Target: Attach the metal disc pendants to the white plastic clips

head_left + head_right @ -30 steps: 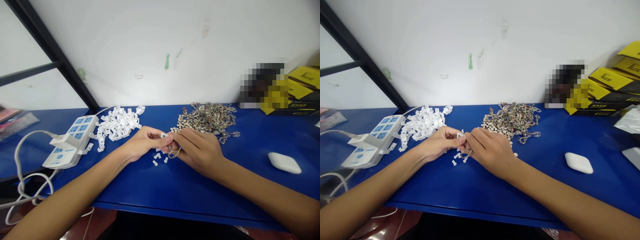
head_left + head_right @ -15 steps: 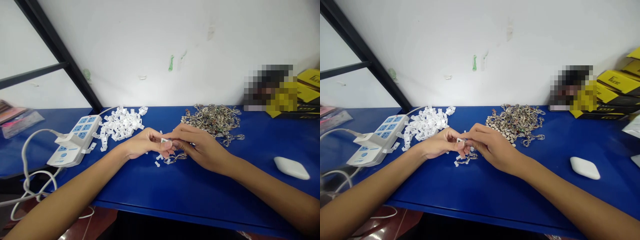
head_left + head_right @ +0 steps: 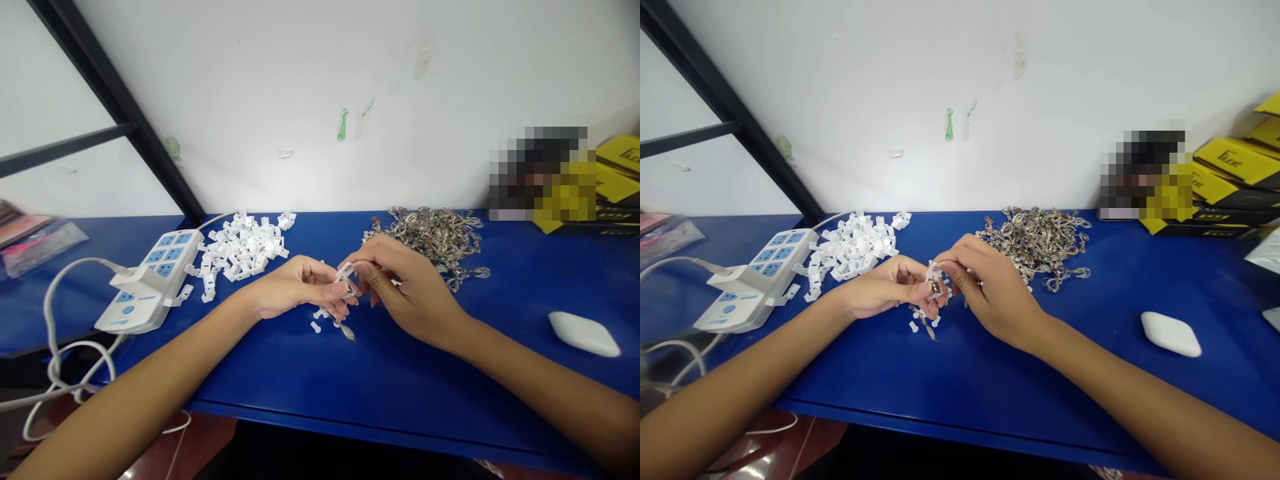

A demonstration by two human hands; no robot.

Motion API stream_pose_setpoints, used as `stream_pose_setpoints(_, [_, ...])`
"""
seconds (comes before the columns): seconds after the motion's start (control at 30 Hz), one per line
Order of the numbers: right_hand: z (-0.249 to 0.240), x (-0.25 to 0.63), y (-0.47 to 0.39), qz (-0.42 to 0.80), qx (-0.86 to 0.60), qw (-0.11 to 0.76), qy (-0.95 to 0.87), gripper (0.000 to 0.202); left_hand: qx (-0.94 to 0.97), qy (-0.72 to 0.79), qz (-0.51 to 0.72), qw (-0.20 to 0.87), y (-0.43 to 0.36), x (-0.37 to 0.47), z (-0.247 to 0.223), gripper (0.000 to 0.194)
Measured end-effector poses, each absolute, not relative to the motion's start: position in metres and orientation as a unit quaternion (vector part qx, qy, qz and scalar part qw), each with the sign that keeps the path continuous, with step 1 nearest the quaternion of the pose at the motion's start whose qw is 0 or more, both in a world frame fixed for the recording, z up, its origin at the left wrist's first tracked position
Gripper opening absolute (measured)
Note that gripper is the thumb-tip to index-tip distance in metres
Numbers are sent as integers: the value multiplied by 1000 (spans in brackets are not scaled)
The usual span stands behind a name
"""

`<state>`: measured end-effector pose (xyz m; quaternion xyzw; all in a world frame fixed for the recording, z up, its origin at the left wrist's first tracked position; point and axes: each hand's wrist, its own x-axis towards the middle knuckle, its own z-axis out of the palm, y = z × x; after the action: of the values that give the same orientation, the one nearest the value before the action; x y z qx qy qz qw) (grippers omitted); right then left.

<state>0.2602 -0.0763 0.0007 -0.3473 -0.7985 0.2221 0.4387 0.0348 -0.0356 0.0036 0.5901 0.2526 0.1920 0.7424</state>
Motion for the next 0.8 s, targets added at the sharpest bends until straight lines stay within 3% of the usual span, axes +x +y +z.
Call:
stream_pose_setpoints(0.1, [-1,260,-76,231,-375,451,-776,24,576,248,207,751,-36,37,3,26])
stream_pose_setpoints(0.37, [1,252,-76,459,-412,398,-679,28,599,233,207,738,-37,37,0,28])
stream_pose_setpoints(0.63, [1,255,-73,439,-445,412,-663,25,627,304,276,662,-34,36,-2,31])
stream_pose_setpoints(0.8, [4,256,-70,441,-480,387,-653,19,689,333,259,589,-35,36,0,33])
